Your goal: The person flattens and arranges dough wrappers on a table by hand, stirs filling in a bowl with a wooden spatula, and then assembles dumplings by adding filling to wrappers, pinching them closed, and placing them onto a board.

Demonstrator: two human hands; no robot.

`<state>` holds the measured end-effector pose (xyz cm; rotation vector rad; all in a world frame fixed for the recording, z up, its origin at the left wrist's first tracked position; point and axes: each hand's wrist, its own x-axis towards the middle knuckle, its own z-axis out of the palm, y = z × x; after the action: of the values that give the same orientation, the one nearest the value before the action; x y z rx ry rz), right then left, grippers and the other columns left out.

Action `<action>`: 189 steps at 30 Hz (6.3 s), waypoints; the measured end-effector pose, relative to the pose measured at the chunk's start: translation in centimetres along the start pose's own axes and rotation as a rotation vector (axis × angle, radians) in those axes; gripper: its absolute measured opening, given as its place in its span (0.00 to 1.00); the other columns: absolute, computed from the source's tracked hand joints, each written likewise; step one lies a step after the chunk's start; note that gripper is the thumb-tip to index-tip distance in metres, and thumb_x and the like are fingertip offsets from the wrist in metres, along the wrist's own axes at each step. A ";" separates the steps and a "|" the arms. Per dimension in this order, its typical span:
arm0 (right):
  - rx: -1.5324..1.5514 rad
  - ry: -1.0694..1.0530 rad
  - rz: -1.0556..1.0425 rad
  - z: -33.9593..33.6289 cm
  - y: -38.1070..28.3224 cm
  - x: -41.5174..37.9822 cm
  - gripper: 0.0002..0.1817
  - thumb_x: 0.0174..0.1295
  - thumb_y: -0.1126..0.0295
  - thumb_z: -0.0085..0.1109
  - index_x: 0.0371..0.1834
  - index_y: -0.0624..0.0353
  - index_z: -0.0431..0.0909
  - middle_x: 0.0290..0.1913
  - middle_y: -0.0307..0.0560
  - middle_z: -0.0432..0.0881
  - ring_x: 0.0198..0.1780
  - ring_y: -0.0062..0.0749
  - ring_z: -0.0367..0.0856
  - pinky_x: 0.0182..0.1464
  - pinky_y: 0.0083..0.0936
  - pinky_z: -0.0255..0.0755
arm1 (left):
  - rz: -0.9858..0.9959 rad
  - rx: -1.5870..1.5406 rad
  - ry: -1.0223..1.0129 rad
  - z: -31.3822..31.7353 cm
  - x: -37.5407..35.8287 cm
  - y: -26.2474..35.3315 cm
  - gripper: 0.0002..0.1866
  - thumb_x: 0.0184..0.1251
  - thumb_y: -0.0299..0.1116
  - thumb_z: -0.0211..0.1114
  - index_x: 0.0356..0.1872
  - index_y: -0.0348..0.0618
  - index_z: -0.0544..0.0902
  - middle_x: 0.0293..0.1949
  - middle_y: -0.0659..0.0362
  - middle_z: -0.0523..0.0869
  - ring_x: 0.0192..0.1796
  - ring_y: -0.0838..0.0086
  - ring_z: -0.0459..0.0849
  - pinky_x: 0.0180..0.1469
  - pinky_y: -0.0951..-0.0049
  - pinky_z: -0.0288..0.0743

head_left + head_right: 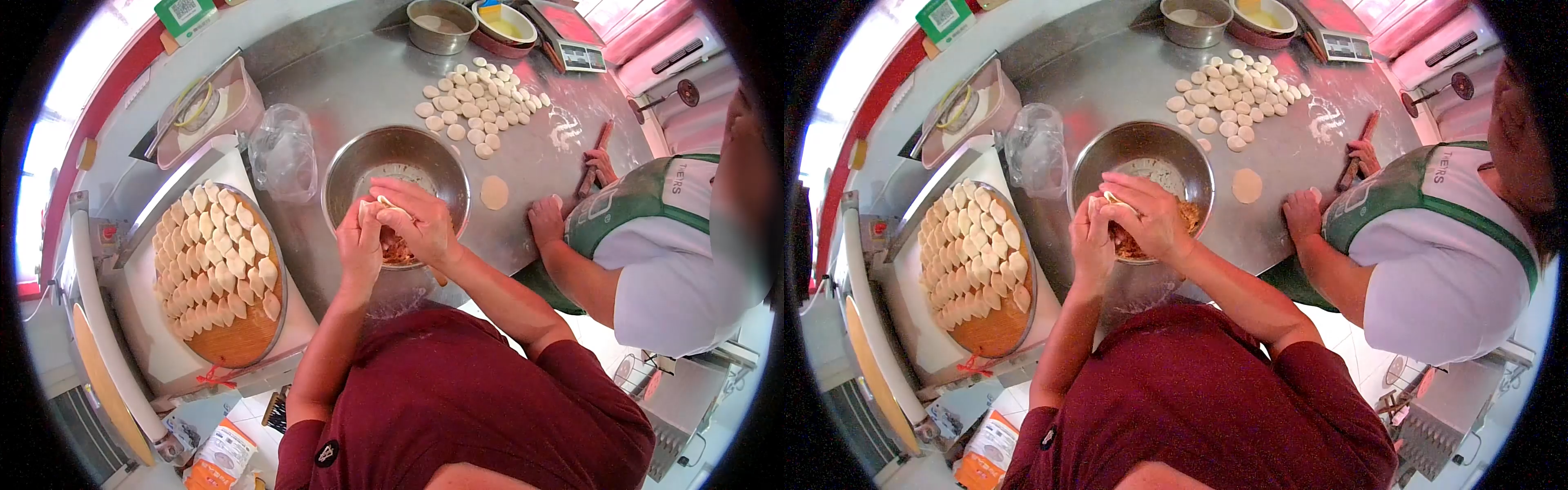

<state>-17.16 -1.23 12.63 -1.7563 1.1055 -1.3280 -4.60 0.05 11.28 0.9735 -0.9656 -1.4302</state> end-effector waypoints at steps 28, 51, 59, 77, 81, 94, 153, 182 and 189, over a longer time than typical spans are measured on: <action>0.837 -0.092 0.417 0.9 0.4 -0.6 0.26 0.73 0.59 0.30 0.52 0.72 0.72 0.61 0.56 0.70 0.58 0.40 0.73 0.54 0.29 0.73 | -0.161 0.213 -0.130 0.9 0.5 1.7 0.20 0.73 0.43 0.49 0.37 0.34 0.79 0.18 0.63 0.76 0.15 0.84 0.71 0.16 0.82 0.62; 0.634 0.127 0.559 3.1 2.3 -2.1 0.21 0.71 0.61 0.40 0.47 0.68 0.77 0.43 0.46 0.82 0.43 0.24 0.77 0.50 0.21 0.70 | -0.082 0.275 0.152 1.3 1.1 -2.1 0.20 0.69 0.39 0.50 0.29 0.29 0.80 0.22 0.55 0.81 0.21 0.76 0.77 0.23 0.71 0.69; 0.634 -0.199 0.707 -0.7 3.1 -1.1 0.26 0.68 0.58 0.42 0.62 0.67 0.65 0.48 0.46 0.78 0.46 0.24 0.76 0.48 0.22 0.71 | -0.405 -0.331 -0.038 -0.1 0.1 1.3 0.14 0.68 0.34 0.54 0.46 0.32 0.75 0.32 0.57 0.82 0.31 0.79 0.80 0.30 0.77 0.75; -0.292 -0.193 -0.086 -2.2 -1.5 1.3 0.32 0.44 0.70 0.67 0.56 0.57 0.68 0.39 0.39 0.79 0.45 0.33 0.75 0.57 0.31 0.60 | 0.179 0.743 0.004 -1.5 -0.9 1.0 0.17 0.51 0.24 0.64 0.45 0.38 0.77 0.38 0.51 0.81 0.41 0.62 0.82 0.44 0.69 0.73; -0.260 -0.240 -0.067 -1.8 -1.2 1.5 0.29 0.46 0.73 0.63 0.56 0.56 0.68 0.36 0.37 0.79 0.44 0.31 0.76 0.56 0.31 0.61 | 0.144 0.784 0.005 -1.3 -1.1 1.1 0.15 0.53 0.25 0.65 0.43 0.37 0.78 0.38 0.51 0.81 0.39 0.62 0.82 0.42 0.69 0.73; -0.228 -0.226 -0.053 -1.6 -0.9 1.7 0.29 0.47 0.77 0.59 0.57 0.53 0.69 0.34 0.37 0.79 0.42 0.32 0.77 0.54 0.32 0.62 | -0.011 0.654 0.059 -1.9 -0.9 1.1 0.13 0.54 0.28 0.66 0.40 0.37 0.79 0.34 0.51 0.83 0.37 0.69 0.82 0.41 0.71 0.73; 0.370 -0.235 0.243 -0.6 -0.5 0.0 0.47 0.47 0.57 0.64 0.71 0.59 0.51 0.68 0.48 0.62 0.67 0.37 0.61 0.67 0.34 0.52 | -0.307 -0.517 -0.200 -0.6 -2.2 1.0 0.24 0.76 0.48 0.37 0.51 0.36 0.71 0.39 0.57 0.78 0.34 0.75 0.74 0.38 0.73 0.70; -0.434 -0.348 -0.298 -2.3 1.1 1.5 0.10 0.42 0.69 0.65 0.31 0.52 0.78 0.31 0.37 0.74 0.40 0.33 0.72 0.51 0.32 0.59 | -0.271 -0.051 -0.119 -1.9 -1.7 -0.3 0.27 0.75 0.51 0.39 0.54 0.35 0.71 0.40 0.60 0.80 0.38 0.77 0.77 0.39 0.76 0.70; -0.462 -0.436 -0.364 -3.0 0.9 2.4 0.08 0.44 0.69 0.64 0.28 0.53 0.77 0.30 0.36 0.73 0.40 0.31 0.72 0.54 0.34 0.58 | -0.194 0.161 -0.192 -2.6 -1.8 -0.3 0.27 0.74 0.50 0.44 0.55 0.33 0.71 0.38 0.60 0.80 0.37 0.80 0.77 0.38 0.80 0.69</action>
<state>-19.92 -3.86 13.61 -2.5349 0.9138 -0.8431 -2.13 1.79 10.24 1.0859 -1.1666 -1.6500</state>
